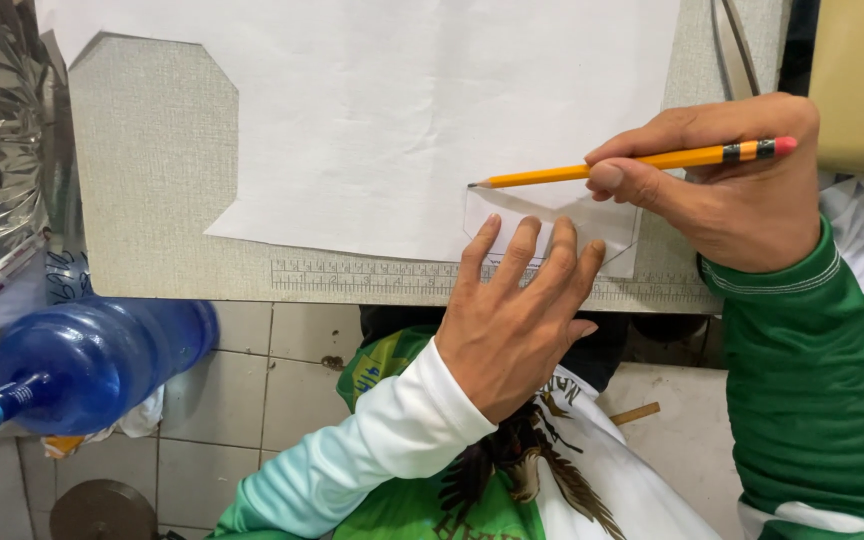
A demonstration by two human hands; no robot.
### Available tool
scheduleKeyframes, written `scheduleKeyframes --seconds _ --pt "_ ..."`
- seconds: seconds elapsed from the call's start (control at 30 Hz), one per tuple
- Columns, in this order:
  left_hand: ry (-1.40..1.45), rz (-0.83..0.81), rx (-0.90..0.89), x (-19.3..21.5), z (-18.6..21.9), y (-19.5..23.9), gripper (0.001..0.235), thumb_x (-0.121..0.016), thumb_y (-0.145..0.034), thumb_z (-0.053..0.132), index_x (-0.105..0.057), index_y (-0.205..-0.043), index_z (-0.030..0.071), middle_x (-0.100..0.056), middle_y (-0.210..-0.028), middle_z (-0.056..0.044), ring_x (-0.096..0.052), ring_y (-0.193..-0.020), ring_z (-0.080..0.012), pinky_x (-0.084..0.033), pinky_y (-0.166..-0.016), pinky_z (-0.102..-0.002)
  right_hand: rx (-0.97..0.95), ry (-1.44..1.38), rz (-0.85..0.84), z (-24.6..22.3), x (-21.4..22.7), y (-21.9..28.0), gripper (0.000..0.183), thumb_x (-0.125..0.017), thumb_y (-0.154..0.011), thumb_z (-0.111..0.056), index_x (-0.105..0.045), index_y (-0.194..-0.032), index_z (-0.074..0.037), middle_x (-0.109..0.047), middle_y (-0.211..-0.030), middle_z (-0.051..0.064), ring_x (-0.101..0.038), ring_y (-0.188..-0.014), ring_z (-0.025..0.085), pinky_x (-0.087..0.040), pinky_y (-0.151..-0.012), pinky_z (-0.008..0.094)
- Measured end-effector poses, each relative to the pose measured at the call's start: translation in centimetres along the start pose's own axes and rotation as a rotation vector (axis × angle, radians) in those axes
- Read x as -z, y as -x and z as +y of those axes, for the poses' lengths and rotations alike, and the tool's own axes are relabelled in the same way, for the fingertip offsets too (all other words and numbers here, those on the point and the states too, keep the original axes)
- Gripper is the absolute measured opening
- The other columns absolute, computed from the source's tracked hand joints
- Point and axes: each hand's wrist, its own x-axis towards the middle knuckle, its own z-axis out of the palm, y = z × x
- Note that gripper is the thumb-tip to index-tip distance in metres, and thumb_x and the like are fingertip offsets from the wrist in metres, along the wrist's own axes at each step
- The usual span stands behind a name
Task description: The person traces a pattern onto a large sheet of white paper using a pencil and a ruler, then cuts out the traced shape with scissors.
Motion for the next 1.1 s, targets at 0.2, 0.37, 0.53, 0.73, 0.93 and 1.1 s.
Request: scheduleKeyframes --seconds 0.2,0.37,0.53,0.73,0.93,1.1 --pt "-0.010 -0.006 0.002 0.1 0.0 0.0 0.082 -0.091 -0.077 0.063 -0.063 -0.139 0.017 -0.060 -0.135 -0.006 -0.059 -0.126 -0.0268 -0.042 -0.113 -0.050 -0.011 0.038 0.003 0.4 0.0 0.0 0.012 -0.080 -0.097 0.007 -0.072 -0.097 0.016 -0.073 -0.097 0.027 -0.073 -0.082 0.029 -0.058 -0.070 0.029" --pt "0.006 -0.003 0.008 -0.1 0.0 0.0 0.084 -0.093 -0.075 0.062 -0.064 -0.139 0.017 -0.061 -0.135 -0.007 -0.059 -0.126 -0.0272 -0.042 -0.113 -0.050 -0.005 0.058 -0.010 0.6 0.1 0.0 0.013 -0.080 -0.097 0.007 -0.072 -0.098 0.017 -0.073 -0.097 0.028 -0.073 -0.082 0.029 -0.059 -0.068 0.029" --pt "0.010 0.002 0.011 0.0 0.0 -0.1 0.084 -0.095 -0.074 0.063 -0.065 -0.138 0.017 -0.060 -0.134 -0.006 -0.060 -0.125 -0.0269 -0.044 -0.111 -0.050 -0.022 0.088 -0.014 0.1 0.3 -0.2 0.013 -0.082 -0.097 0.006 -0.073 -0.097 0.015 -0.074 -0.098 0.027 -0.072 -0.080 0.027 -0.056 -0.067 0.028" --pt "0.032 -0.031 0.010 0.2 0.0 -0.2 0.081 -0.091 -0.079 0.061 -0.062 -0.139 0.015 -0.059 -0.135 -0.007 -0.057 -0.127 -0.0294 -0.043 -0.113 -0.051 0.024 0.198 -0.087 -1.2 1.3 -0.3 0.012 -0.082 -0.096 0.004 -0.075 -0.097 0.014 -0.075 -0.095 0.024 -0.070 -0.074 0.025 -0.055 -0.062 0.027" --pt "0.025 -0.034 0.018 0.3 0.0 -0.2 0.084 -0.092 -0.077 0.063 -0.061 -0.139 0.016 -0.057 -0.136 -0.007 -0.056 -0.128 -0.0288 -0.041 -0.114 -0.051 -0.145 0.584 -0.218 -2.7 3.1 0.3 0.022 -0.076 -0.103 -0.023 -0.083 -0.109 -0.003 -0.077 -0.088 0.012 -0.068 -0.066 0.020 -0.050 -0.053 0.030" --pt "0.044 -0.024 0.020 0.1 0.0 -0.2 0.085 -0.094 -0.075 0.061 -0.062 -0.137 0.015 -0.057 -0.134 -0.006 -0.056 -0.127 -0.0297 -0.042 -0.113 -0.053 -0.163 0.470 -0.198 -2.0 3.9 1.4 0.016 -0.077 -0.100 -0.011 -0.080 -0.106 0.003 -0.071 -0.079 0.013 -0.062 -0.061 0.019 -0.049 -0.053 0.028"
